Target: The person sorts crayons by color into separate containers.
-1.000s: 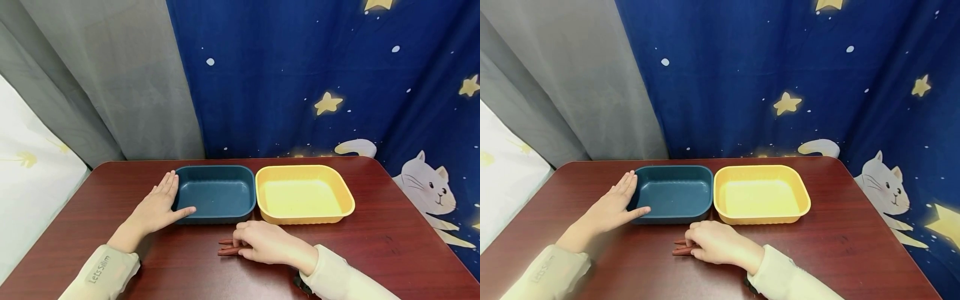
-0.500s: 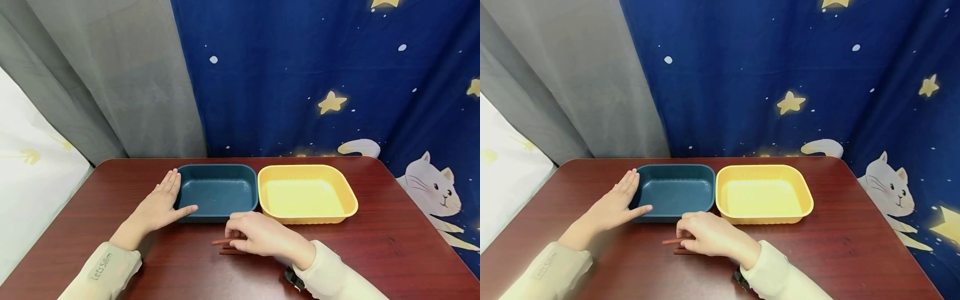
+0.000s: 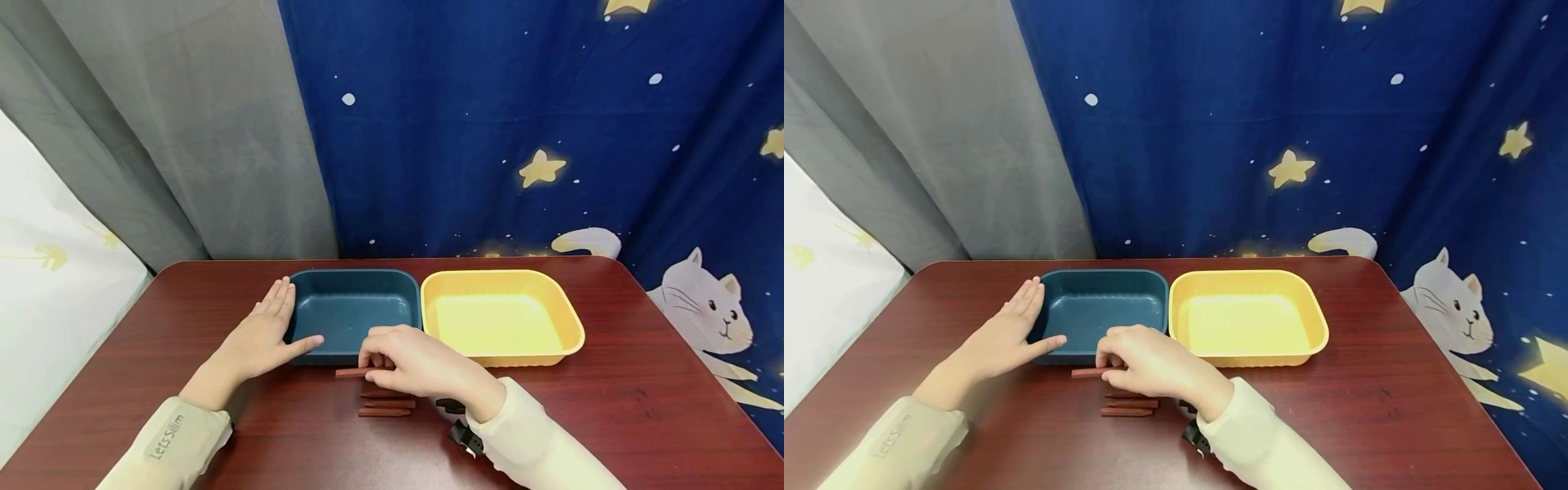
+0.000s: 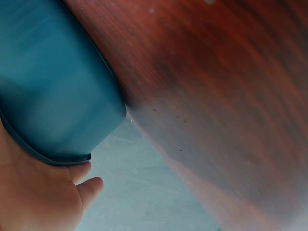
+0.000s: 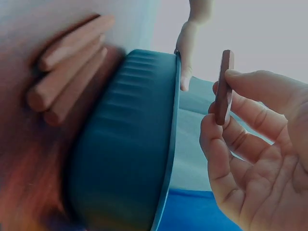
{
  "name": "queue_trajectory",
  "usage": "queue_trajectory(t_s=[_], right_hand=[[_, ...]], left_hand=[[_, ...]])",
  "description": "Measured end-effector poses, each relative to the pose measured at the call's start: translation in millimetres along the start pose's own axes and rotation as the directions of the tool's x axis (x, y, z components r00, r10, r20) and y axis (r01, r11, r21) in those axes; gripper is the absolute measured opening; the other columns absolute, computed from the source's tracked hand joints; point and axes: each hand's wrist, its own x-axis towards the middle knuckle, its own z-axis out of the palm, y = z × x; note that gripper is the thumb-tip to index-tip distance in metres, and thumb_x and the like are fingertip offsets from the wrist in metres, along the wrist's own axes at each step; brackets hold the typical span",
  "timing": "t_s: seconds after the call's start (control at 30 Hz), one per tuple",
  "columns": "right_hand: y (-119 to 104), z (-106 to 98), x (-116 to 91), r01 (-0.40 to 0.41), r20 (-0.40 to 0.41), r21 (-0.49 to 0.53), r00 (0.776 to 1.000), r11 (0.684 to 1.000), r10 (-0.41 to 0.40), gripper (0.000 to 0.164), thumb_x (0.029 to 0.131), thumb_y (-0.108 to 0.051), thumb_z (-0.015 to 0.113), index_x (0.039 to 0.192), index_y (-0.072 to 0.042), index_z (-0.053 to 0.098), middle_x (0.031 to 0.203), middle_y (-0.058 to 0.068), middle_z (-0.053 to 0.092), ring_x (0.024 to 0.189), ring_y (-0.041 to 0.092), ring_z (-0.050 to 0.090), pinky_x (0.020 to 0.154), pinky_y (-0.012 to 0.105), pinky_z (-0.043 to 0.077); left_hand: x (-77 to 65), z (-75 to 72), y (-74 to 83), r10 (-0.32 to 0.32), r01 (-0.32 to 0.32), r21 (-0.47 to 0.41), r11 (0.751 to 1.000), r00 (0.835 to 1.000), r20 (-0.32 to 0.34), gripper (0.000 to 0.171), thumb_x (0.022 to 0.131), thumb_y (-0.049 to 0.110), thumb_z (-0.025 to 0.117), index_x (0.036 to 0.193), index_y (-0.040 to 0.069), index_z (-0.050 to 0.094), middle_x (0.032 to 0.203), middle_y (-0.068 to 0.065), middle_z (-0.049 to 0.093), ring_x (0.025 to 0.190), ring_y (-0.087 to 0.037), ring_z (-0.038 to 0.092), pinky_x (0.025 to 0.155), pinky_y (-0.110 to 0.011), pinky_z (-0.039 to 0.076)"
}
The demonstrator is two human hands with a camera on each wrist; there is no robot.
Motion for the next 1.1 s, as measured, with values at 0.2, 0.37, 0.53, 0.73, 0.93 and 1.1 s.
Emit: queue_trajectory(t_s=[0.2, 0.37, 0.53, 0.73, 0.93, 1.1], right_hand=[[4, -2, 10, -0.011, 0.001, 0.035, 1.0, 0.999, 0.011, 0.003, 0.093, -0.014, 0.068, 0.092, -0.015, 0.07, 0.081, -0.006, 0.056, 0.072, 0.01, 0.055, 0.065, 0.014, 0.044], [12, -1, 20, -0.027, -0.01, 0.056, 1.0, 0.998, 0.027, 0.004, 0.093, -0.012, 0.068, 0.094, -0.013, 0.072, 0.082, -0.004, 0.057, 0.071, 0.011, 0.057, 0.065, 0.015, 0.044], [22, 3, 28, -0.063, -0.025, 0.1, 0.997, 0.993, 0.066, 0.004, 0.092, -0.012, 0.069, 0.095, -0.012, 0.072, 0.082, -0.003, 0.059, 0.069, 0.005, 0.052, 0.064, 0.017, 0.046], [32, 9, 40, -0.107, -0.047, 0.098, 0.993, 0.989, 0.112, 0.004, 0.092, -0.013, 0.07, 0.095, -0.012, 0.073, 0.081, -0.002, 0.059, 0.069, 0.006, 0.052, 0.063, 0.017, 0.046], [37, 13, 56, -0.149, -0.039, 0.1, 0.987, 0.984, 0.154, 0.005, 0.092, -0.016, 0.071, 0.096, -0.013, 0.074, 0.081, -0.002, 0.059, 0.071, 0.009, 0.052, 0.064, 0.019, 0.045], [39, 15, 65, -0.215, -0.042, 0.114, 0.974, 0.97, 0.221, 0.005, 0.092, -0.016, 0.071, 0.095, -0.014, 0.075, 0.082, -0.001, 0.063, 0.072, 0.011, 0.053, 0.065, 0.02, 0.046]], left_hand=[[-0.7, 1.1, 0.0, -0.001, 0.001, -0.011, 1.0, 1.0, 0.01, 0.117, 0.086, 0.08, 0.046, 0.157, -0.005, 0.007, 0.167, -0.021, 0.001, 0.155, -0.038, 0.004, 0.12, -0.061, 0.018], [-1.0, -0.2, 0.6, -0.002, 0.002, -0.015, 1.0, 1.0, 0.008, 0.117, 0.086, 0.08, 0.046, 0.157, -0.005, 0.007, 0.167, -0.021, 0.002, 0.155, -0.039, 0.004, 0.12, -0.062, 0.018], [-1.2, -1.1, 1.5, 0.0, 0.001, -0.012, 1.0, 1.0, 0.007, 0.117, 0.086, 0.08, 0.046, 0.157, -0.006, 0.008, 0.166, -0.022, 0.003, 0.155, -0.04, 0.006, 0.12, -0.062, 0.019], [-0.9, -0.1, 1.3, 0.001, 0.0, -0.017, 1.0, 1.0, 0.013, 0.116, 0.087, 0.079, 0.046, 0.157, -0.006, 0.009, 0.166, -0.022, 0.003, 0.155, -0.039, 0.004, 0.12, -0.063, 0.019], [-1.1, -2.0, 0.9, 0.0, 0.0, -0.015, 1.0, 1.0, 0.013, 0.115, 0.087, 0.079, 0.046, 0.157, -0.005, 0.008, 0.166, -0.021, 0.002, 0.155, -0.039, 0.004, 0.12, -0.063, 0.018], [-1.7, -3.1, 1.6, 0.0, 0.001, -0.025, 1.0, 1.0, 0.017, 0.115, 0.088, 0.078, 0.046, 0.157, -0.005, 0.007, 0.166, -0.022, 0.002, 0.155, -0.039, 0.003, 0.12, -0.063, 0.018]])
